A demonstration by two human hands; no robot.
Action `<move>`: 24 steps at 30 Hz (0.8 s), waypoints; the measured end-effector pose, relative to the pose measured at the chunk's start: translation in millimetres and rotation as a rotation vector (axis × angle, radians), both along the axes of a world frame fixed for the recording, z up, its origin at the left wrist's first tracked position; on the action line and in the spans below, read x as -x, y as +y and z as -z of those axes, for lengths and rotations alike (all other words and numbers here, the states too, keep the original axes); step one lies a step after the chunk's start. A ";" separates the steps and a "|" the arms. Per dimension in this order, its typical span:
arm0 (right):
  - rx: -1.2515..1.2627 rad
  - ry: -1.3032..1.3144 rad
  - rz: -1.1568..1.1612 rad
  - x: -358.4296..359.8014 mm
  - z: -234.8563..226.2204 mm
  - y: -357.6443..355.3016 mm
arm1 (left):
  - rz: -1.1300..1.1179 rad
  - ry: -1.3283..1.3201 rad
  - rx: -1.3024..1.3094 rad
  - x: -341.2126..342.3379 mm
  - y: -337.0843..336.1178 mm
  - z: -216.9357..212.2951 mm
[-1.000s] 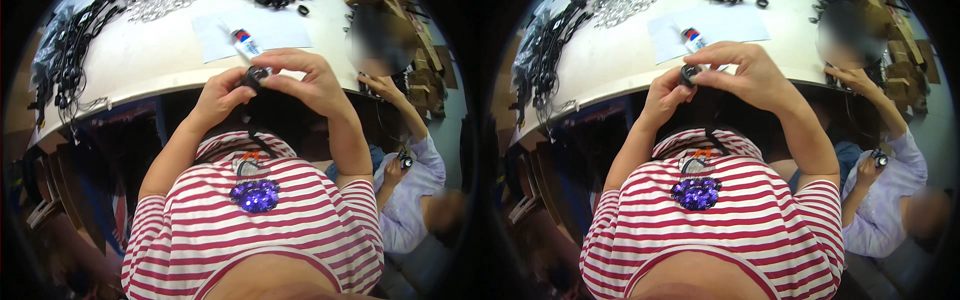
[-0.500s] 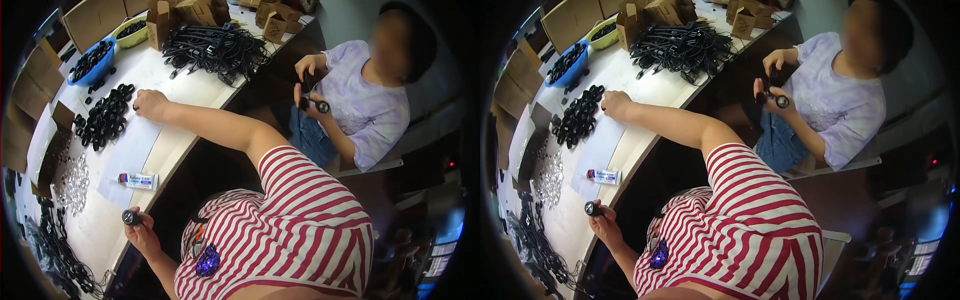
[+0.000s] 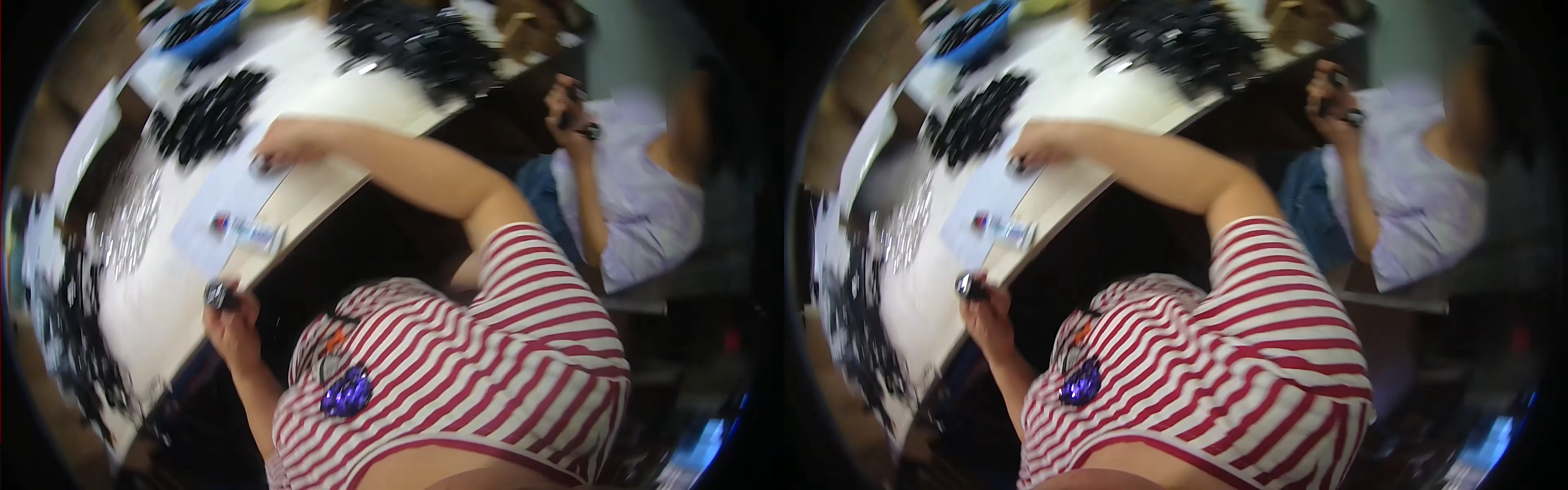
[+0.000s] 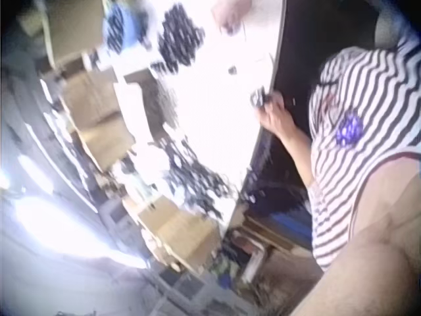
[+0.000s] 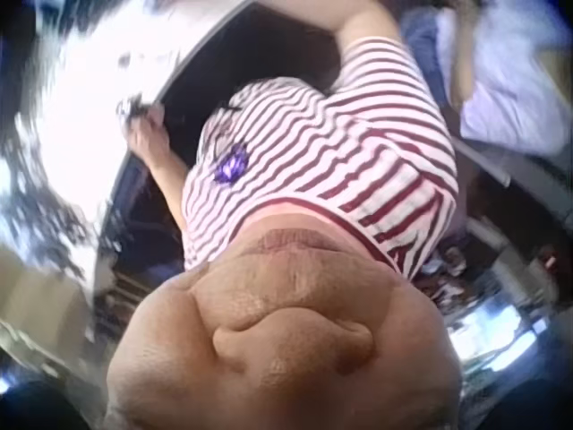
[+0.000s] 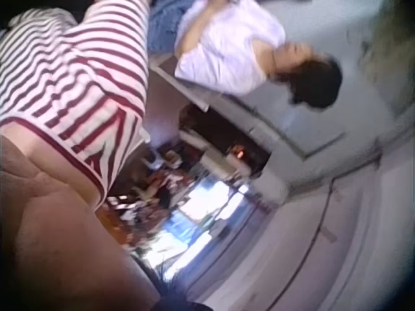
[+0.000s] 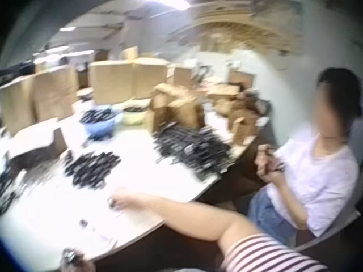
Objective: The person assembles small electronic devices by inserting a small white component into a black circular housing. They apply glue from a tube to the component before insertion and then attach a black cable to the housing. The person repeats this process for multiple units.
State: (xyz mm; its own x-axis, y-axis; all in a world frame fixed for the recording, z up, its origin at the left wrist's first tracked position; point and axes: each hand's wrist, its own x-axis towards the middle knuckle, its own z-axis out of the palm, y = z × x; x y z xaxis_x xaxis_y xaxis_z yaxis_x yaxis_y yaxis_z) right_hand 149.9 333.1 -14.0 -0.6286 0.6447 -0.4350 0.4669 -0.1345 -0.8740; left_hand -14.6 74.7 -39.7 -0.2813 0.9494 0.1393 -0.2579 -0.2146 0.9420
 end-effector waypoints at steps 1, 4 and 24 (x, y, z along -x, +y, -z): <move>-0.429 -0.094 -0.150 -5.0 -6.2 -4.8 | 0.001 -0.007 -0.028 -0.4 -0.6 -1.3; -0.622 -0.234 0.080 -9.0 -5.5 1.8 | 0.051 0.042 -0.072 -0.5 -0.6 -4.4; -0.787 0.270 -0.531 10.9 -78.0 -133.6 | 0.191 0.114 0.048 -3.2 -2.6 -4.0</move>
